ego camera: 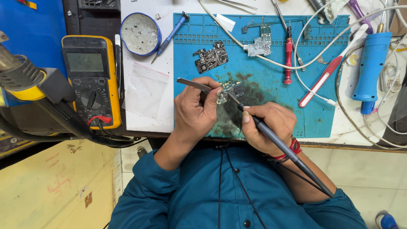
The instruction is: The person solders components on a small circuit board at a repair workbench, holding the board with tweezers in one hand while applying a soldering iron with the other. They reposition the board and continue soldering different points, with a multimeter, hot air gun, and solder wire on the bench.
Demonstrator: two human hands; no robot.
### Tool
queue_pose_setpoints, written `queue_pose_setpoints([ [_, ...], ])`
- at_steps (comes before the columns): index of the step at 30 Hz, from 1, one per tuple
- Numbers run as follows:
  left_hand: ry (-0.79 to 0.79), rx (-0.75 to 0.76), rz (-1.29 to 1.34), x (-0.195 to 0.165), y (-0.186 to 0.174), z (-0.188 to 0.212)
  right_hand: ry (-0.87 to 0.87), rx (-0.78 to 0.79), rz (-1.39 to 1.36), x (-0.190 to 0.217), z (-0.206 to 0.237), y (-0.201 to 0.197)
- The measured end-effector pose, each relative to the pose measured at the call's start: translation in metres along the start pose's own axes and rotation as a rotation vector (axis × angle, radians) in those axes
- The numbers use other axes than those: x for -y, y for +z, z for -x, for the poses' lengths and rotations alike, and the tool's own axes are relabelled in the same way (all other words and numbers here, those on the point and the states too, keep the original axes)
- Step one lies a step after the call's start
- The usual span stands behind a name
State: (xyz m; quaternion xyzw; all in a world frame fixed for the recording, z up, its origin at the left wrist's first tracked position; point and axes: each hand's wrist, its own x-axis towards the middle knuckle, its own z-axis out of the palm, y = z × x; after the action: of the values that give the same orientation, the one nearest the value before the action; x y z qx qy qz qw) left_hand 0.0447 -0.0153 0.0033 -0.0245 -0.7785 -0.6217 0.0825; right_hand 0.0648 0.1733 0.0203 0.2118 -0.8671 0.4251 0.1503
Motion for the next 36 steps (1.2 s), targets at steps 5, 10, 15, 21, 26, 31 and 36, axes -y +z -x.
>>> queue_pose_setpoints([
  [5, 0.012, -0.009, 0.004, 0.002, -0.019, 0.009, -0.008, -0.002, -0.003, 0.015, 0.003, 0.013],
  [10, -0.013, -0.004, 0.002, -0.004, -0.006, 0.010, 0.008, 0.000, 0.001, 0.006, 0.008, -0.002],
  [15, -0.042, -0.014, 0.054, -0.011, 0.026, 0.011, -0.005, -0.020, 0.006, -0.013, 0.014, -0.029],
  [21, -0.008, 0.003, 0.062, -0.012, 0.024, 0.007, 0.005, -0.029, 0.052, -0.011, 0.014, -0.031],
  [26, -0.005, 0.013, 0.018, -0.010, 0.025, 0.002, -0.027, -0.009, 0.033, -0.013, 0.011, -0.028],
  [31, -0.001, 0.008, 0.006, -0.022, 0.029, 0.020, -0.057, 0.018, 0.050, -0.005, 0.022, -0.039],
  [36, -0.001, 0.018, 0.019, -0.027, 0.047, 0.006, -0.067, 0.022, 0.069, -0.015, 0.011, -0.056],
])
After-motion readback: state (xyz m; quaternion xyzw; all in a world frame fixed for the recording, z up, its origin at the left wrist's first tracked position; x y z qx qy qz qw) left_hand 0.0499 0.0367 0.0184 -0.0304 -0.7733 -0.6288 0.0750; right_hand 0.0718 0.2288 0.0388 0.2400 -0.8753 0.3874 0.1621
